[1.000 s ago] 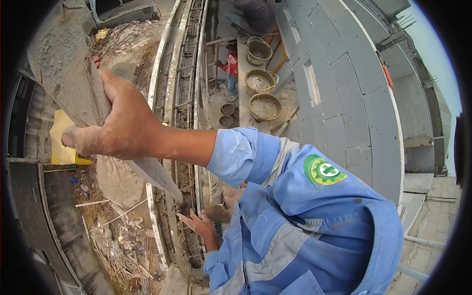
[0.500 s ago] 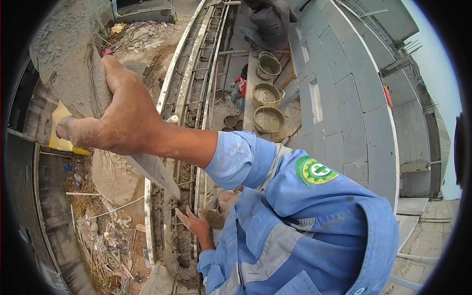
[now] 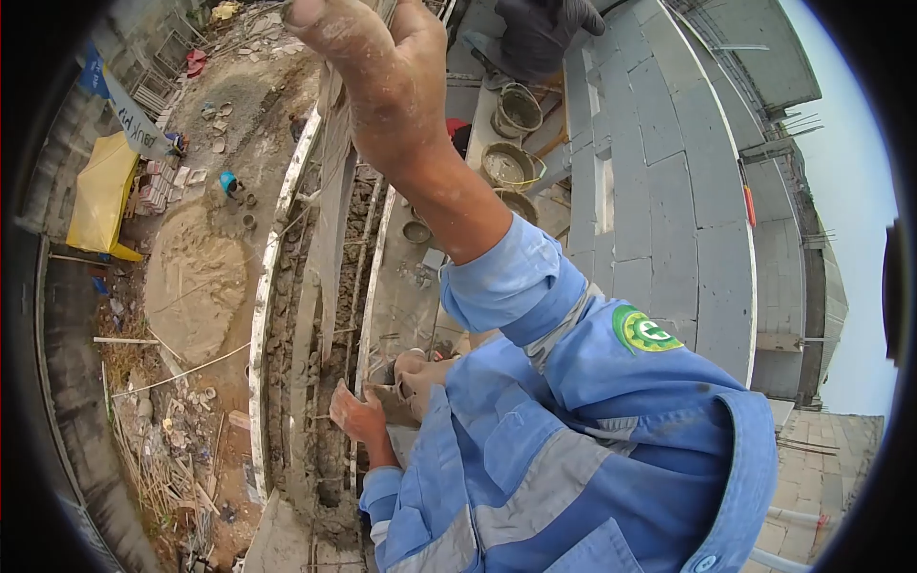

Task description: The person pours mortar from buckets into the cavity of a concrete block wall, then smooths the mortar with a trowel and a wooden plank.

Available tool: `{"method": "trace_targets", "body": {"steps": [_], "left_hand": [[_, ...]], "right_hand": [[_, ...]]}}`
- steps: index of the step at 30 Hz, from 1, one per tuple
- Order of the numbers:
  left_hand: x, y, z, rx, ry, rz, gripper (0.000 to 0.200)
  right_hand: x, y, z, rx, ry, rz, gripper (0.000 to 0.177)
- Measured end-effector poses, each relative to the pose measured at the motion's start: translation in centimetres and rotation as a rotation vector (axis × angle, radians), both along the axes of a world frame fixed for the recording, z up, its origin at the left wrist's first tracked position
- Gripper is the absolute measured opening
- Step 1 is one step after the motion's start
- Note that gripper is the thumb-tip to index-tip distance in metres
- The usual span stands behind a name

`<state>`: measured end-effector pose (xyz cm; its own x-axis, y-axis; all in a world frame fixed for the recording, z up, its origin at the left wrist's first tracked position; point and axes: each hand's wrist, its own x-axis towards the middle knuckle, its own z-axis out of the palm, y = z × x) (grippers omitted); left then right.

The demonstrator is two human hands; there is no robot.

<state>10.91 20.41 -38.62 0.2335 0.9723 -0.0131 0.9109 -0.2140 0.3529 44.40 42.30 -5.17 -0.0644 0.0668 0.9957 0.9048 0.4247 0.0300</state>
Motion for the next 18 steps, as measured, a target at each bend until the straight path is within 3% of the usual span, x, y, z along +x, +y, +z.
{"method": "trace_targets", "body": {"steps": [1, 2, 3, 4, 8, 10, 12, 18], "left_hand": [[-0.1, 0.1, -0.1, 0.018, 0.006, 0.006, 0.055], [-0.1, 0.3, 0.1, 0.033, 0.019, 0.052, 0.055], [0.1, 0.3, 0.4, -0.003, 0.022, 0.032, 0.056], [0.1, 0.3, 0.7, -0.043, 0.024, 0.02, 0.056], [-0.2, 0.1, 0.0, -0.043, -0.043, 0.04, 0.058], [0.0, 0.3, 0.2, -0.012, -0.059, 0.078, 0.055], [-0.1, 0.1, 0.2, 0.02, -0.08, 0.09, 0.052], [-0.1, -0.1, -0.5, -0.002, -0.119, 0.087, 0.059]], "right_hand": [[0.5, -0.3, -0.1, -0.021, -0.058, -0.012, 0.028], [-0.1, -0.8, 0.9, -0.178, 0.153, 0.149, 0.027], [-1.1, -1.4, 2.3, -0.297, 0.389, 0.3, 0.029], [-2.3, -2.9, 3.7, -0.591, 0.877, 0.617, 0.041], [-1.8, -4.3, 5.3, -0.642, 0.851, 0.818, 0.04], [-1.4, -5.1, 8.7, -0.605, 0.903, 1.146, 0.037], [-0.9, -5.8, 12.8, -0.616, 0.835, 1.313, 0.037], [0.8, -8.7, 22.2, -0.637, 0.607, 1.328, 0.036]]}}
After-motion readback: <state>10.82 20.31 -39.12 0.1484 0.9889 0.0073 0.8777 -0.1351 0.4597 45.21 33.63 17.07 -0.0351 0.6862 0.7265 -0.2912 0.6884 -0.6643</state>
